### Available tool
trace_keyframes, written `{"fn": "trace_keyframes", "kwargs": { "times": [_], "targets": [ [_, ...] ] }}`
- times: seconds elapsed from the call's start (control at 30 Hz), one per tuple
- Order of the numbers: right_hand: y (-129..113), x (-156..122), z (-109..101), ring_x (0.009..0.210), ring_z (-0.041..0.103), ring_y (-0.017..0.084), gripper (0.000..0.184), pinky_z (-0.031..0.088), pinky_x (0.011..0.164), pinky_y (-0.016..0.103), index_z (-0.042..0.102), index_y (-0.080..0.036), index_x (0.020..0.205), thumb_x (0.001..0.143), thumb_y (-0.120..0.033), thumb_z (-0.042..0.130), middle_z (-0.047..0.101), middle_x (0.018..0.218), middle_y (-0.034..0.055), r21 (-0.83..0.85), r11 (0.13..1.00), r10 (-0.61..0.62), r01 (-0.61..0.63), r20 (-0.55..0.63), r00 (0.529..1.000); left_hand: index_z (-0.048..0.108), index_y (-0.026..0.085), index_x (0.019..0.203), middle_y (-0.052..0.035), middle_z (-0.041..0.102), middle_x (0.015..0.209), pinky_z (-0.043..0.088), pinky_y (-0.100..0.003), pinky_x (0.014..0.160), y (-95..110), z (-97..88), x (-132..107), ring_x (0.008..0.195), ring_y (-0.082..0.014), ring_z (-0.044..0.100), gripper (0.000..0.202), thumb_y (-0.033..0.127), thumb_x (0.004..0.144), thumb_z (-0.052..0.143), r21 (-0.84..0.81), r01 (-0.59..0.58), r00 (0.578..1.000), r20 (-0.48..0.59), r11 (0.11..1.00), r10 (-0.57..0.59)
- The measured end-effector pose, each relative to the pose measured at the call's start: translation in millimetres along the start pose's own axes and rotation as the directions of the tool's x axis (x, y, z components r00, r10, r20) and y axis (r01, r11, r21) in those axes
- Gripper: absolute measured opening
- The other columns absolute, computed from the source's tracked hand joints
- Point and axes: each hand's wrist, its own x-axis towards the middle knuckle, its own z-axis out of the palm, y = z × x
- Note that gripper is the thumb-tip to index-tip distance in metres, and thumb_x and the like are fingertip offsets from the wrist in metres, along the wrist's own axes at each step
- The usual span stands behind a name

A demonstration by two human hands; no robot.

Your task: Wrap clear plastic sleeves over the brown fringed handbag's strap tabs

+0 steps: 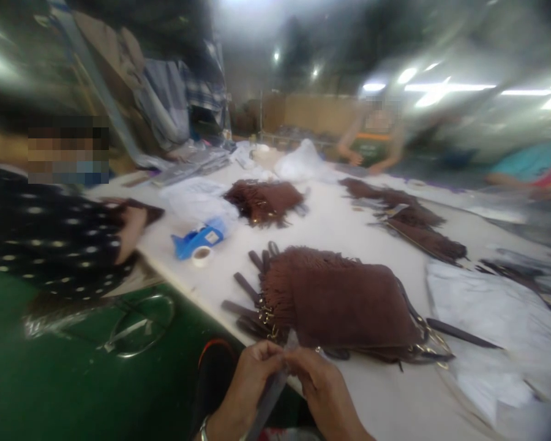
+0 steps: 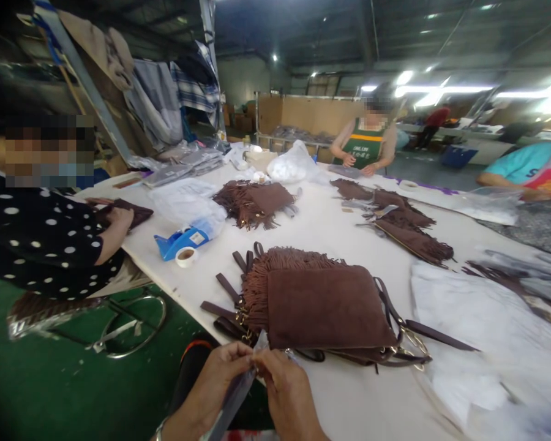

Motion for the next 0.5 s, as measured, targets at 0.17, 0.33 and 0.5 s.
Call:
{"fn": "trace_keyframes", "kwargs": {
  "times": [0.17, 0.33, 0.5],
  "targets": [
    [11, -3, 8, 0.068, 0.064, 0.016, 0.032, 0.045, 0.061, 0.021, 0.064, -0.026, 0.098, 0.085, -0.007, 0.041, 0.067, 0.079, 0.0012, -0.221, 0.969, -0.119, 0.115, -0.008, 0.993, 0.068, 0.012, 0.069, -0.004, 0.068, 0.062, 0.035, -0.024, 0.056, -4, -1.8, 1, 0.055, -0.0134, 0.054, 0.025, 0.034, 0.063, 0.08, -0.005, 0.012, 1.0, 0.014, 1.0, -0.012],
    [29, -3, 21, 0.062, 0.066, 0.016, 0.048, 0.042, 0.051, 0.021, 0.056, -0.029, 0.11, 0.072, 0.0, 0.047, 0.066, 0.08, 0.0004, -0.505, 0.827, -0.272, 0.247, 0.025, 0.962, 0.068, 0.013, 0.065, -0.003, 0.067, 0.06, 0.038, -0.025, 0.059, -12, -4.3, 6, 0.056, -0.0134, 0.055, 0.029, 0.036, 0.058, 0.084, -0.081, -0.008, 0.999, 0.042, 0.997, 0.011],
    [36, -2, 30, 0.056, 0.066, 0.015, 0.039, 0.039, 0.047, 0.023, 0.055, -0.029, 0.105, 0.075, -0.004, 0.051, 0.066, 0.077, -0.0017, -0.614, 0.743, -0.294, 0.266, 0.057, 0.954, 0.071, 0.012, 0.069, -0.0057, 0.071, 0.065, 0.041, -0.028, 0.062, -21, -11.7, 7, 0.061, -0.0171, 0.059, 0.027, 0.03, 0.054, 0.084, -0.122, 0.001, 0.998, 0.064, 0.992, 0.007]
  ]
}}
